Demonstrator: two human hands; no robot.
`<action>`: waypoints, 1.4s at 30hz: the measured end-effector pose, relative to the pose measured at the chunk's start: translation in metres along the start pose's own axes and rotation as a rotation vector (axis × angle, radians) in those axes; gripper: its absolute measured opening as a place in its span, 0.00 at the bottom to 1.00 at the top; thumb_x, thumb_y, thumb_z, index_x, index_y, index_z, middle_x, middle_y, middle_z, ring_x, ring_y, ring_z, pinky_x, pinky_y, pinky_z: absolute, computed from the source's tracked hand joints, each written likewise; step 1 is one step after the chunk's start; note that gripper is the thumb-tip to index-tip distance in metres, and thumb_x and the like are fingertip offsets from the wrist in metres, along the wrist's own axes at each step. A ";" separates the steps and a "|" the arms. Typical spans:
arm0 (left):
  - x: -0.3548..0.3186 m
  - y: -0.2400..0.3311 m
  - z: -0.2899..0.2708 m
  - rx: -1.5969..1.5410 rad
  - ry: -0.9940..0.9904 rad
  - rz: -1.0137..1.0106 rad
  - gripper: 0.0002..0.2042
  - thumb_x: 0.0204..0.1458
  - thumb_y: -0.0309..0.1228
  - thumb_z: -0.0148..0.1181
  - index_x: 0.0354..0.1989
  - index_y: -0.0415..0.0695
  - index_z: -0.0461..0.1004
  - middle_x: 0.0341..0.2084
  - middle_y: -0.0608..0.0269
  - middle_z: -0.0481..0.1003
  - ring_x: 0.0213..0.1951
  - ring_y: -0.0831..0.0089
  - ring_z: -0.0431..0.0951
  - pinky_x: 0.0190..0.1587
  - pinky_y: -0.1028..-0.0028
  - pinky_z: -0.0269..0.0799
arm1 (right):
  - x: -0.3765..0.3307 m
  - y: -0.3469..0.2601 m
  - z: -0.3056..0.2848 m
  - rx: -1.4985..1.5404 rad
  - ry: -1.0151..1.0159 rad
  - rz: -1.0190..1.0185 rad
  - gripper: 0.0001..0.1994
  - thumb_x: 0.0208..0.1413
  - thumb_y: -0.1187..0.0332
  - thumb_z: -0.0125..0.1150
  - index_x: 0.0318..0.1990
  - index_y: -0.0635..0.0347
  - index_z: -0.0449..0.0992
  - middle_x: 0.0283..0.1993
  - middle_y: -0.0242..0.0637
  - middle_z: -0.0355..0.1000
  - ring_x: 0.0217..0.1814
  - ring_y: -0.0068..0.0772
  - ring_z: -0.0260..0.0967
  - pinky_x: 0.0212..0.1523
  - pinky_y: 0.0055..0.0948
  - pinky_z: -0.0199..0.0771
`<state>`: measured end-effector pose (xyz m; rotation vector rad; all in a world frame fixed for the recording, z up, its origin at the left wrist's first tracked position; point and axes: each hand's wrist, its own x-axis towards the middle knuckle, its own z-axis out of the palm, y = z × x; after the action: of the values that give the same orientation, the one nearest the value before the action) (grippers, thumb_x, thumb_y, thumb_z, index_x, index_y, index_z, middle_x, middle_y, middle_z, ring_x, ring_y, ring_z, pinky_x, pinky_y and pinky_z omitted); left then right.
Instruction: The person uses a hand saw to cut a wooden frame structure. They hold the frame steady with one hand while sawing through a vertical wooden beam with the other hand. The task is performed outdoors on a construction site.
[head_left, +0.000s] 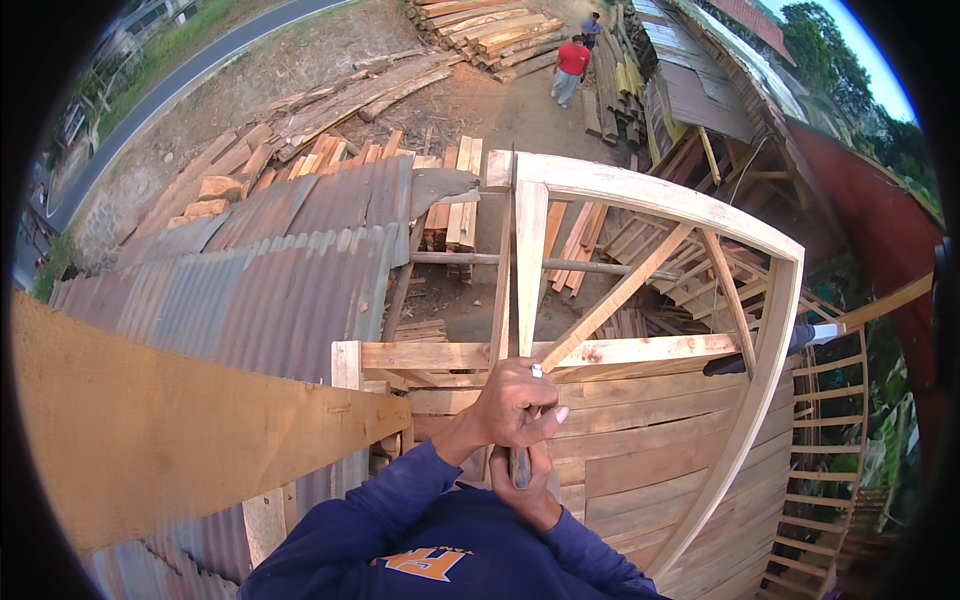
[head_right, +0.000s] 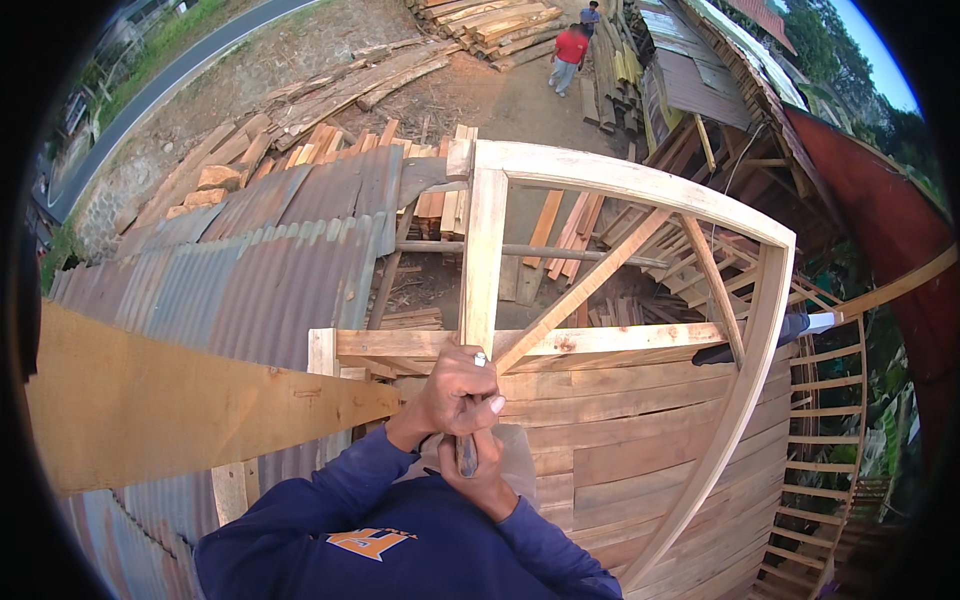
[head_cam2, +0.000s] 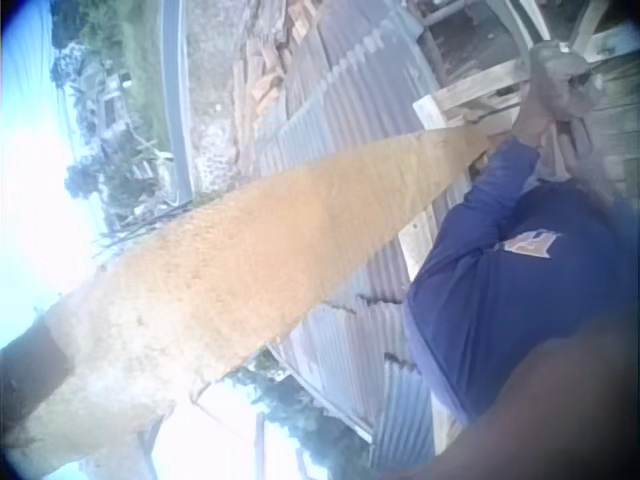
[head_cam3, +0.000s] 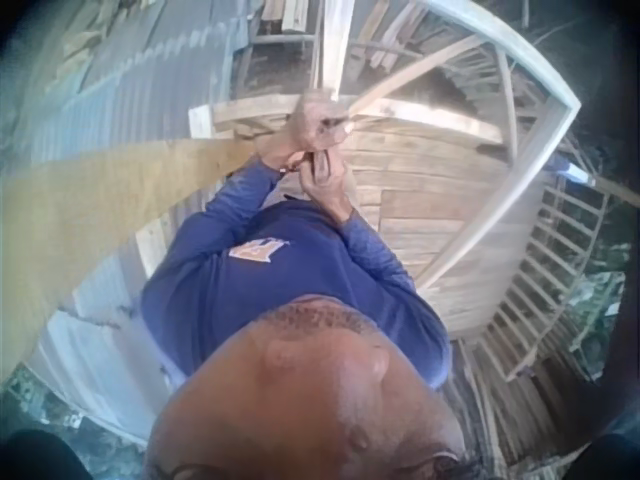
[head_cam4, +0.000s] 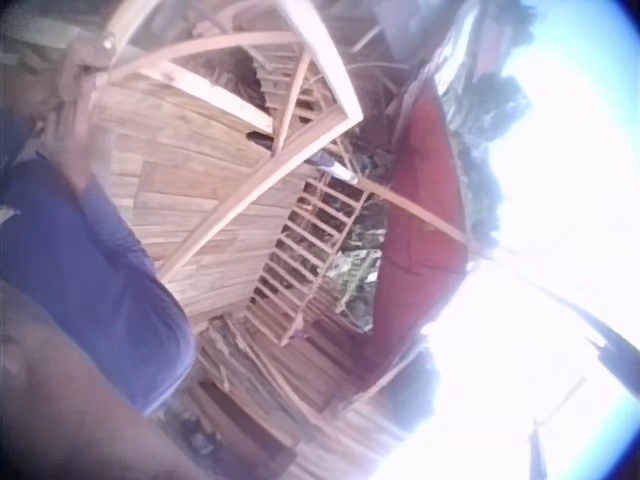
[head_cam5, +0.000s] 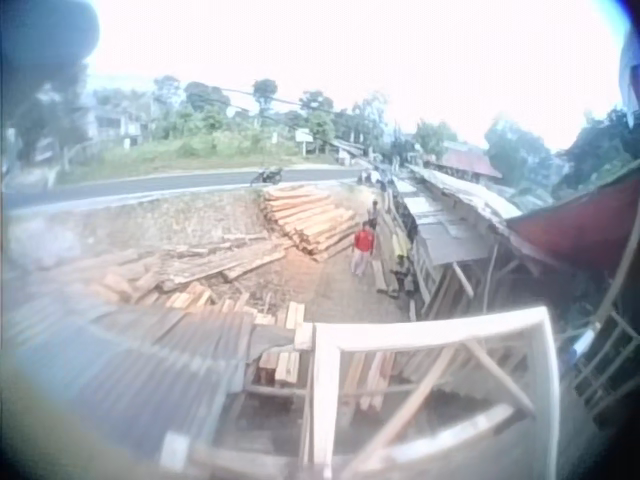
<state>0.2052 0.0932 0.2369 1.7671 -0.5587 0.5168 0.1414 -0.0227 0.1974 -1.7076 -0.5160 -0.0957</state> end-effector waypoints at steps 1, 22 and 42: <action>0.014 -0.013 -0.005 -0.021 0.013 0.006 0.16 0.43 0.34 0.60 0.10 0.43 0.64 0.07 0.62 0.59 0.12 0.63 0.60 0.23 0.68 0.56 | 0.015 0.008 0.004 0.019 0.015 0.032 0.21 0.47 0.81 0.56 0.53 0.71 0.68 0.34 0.40 0.73 0.32 0.26 0.72 0.35 0.25 0.71; 0.113 -0.081 -0.058 -0.030 0.092 -0.131 0.21 0.54 0.39 0.56 0.13 0.37 0.64 0.08 0.61 0.55 0.14 0.78 0.56 0.19 0.70 0.53 | 0.148 0.013 0.032 0.126 0.075 -0.083 0.25 0.48 0.80 0.54 0.58 0.70 0.65 0.35 0.44 0.75 0.34 0.27 0.72 0.37 0.26 0.71; 0.140 -0.079 -0.070 -0.113 0.151 -0.138 0.23 0.55 0.41 0.56 0.13 0.37 0.70 0.07 0.70 0.62 0.16 0.83 0.60 0.19 0.74 0.55 | 0.177 0.005 0.037 0.120 0.084 -0.063 0.29 0.48 0.79 0.55 0.62 0.71 0.62 0.41 0.49 0.76 0.40 0.31 0.75 0.43 0.27 0.72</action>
<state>0.3598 0.1641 0.2792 1.6308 -0.3506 0.5078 0.2932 0.0617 0.2462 -1.5640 -0.5033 -0.1780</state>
